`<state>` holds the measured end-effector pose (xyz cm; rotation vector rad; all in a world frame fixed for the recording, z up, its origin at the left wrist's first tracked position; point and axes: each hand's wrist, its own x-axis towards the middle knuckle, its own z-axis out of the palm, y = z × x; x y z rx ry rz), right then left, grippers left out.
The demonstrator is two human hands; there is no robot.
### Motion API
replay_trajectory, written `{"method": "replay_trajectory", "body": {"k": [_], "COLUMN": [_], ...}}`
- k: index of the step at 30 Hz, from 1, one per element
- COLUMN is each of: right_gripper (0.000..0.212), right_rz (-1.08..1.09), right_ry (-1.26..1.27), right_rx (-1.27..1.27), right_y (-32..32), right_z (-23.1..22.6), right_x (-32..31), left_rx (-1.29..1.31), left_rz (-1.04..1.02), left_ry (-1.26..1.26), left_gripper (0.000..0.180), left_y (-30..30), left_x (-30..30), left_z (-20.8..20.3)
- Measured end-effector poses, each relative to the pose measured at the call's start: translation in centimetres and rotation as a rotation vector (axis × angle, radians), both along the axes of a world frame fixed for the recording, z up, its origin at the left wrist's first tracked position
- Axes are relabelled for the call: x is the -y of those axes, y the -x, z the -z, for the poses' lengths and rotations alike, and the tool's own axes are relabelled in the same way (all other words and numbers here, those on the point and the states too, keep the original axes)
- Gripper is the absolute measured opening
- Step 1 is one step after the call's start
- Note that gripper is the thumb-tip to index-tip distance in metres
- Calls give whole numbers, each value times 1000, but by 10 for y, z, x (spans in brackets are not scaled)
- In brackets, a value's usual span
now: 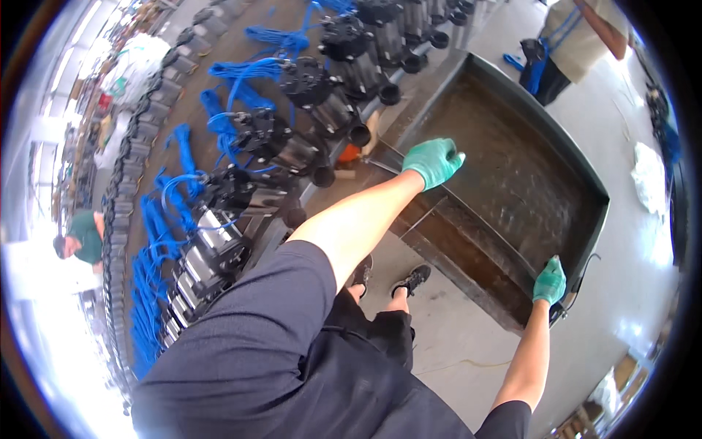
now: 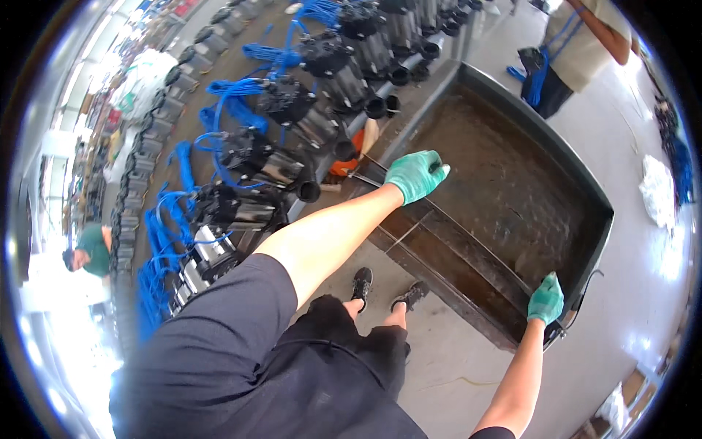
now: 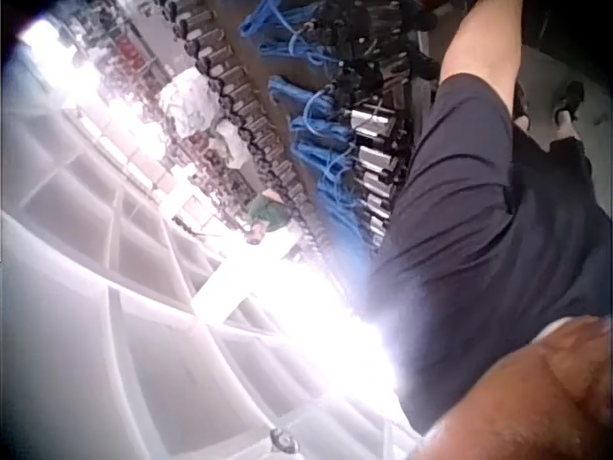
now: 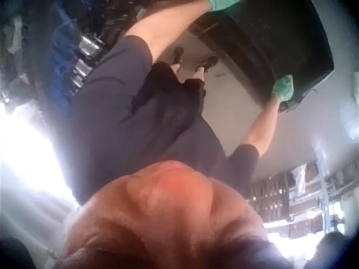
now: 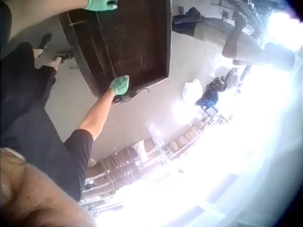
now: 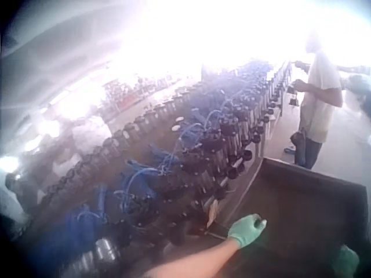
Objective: The person tests water pumps by clamping them into a water testing tank, submerging them, and returning them to the table by hand.
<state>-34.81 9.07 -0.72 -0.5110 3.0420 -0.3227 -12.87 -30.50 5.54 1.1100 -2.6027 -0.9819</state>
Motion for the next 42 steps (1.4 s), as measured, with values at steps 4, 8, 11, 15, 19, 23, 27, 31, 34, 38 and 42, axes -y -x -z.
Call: {"method": "replay_trajectory", "body": {"k": [4, 8, 11, 15, 19, 23, 27, 31, 34, 38, 42], "right_gripper": [52, 55, 54, 54, 54, 47, 37, 31, 41, 60, 56], "right_rz": [-3, 2, -34, -66, -107, -81, 39, -394, -450, -298, -138], "right_ry": [-32, -65, -58, -20, -2, 521, 946, 794, 638, 908, 776], "right_rx": [-19, -20, -11, 19, 67, 244, 465, 675, 1130, 1476, 1055], "right_y": [-6, -5, -6, -4, 2, 20, -38, -133, -212, -250, -224], "right_z": [-10, -15, -18, -18, -14, 2, -52, -74, -94, -91, -128], "right_x": [2, -3, -3, 2, -8, -31, 0, 52, 86, 82, 60], "left_rx": [-540, -332, -418, -630, -806, -918, -838, -816, -869, -996, -1030], "left_rz": [-158, -441, -973, -1208, -861, -760, -537, -525, -466, -289, -322], "left_ry": [84, 345, 359, 366, -402, -412, -309, -219, -451, -699, -733], "left_gripper": [20, 35, 30, 33, 45, 51, 39, 38, 39, 50, 40], "left_y": [-61, -192, -292, -400, -405, -374, -322, -275, -244, -194, -161], "left_x": [-22, -57, -64, 9, 61, 51, -46, -95, -112, -132, -119], "left_z": [-24, -94, -125, -107, -128, -136, -170, -164, -182, -185, -152]}}
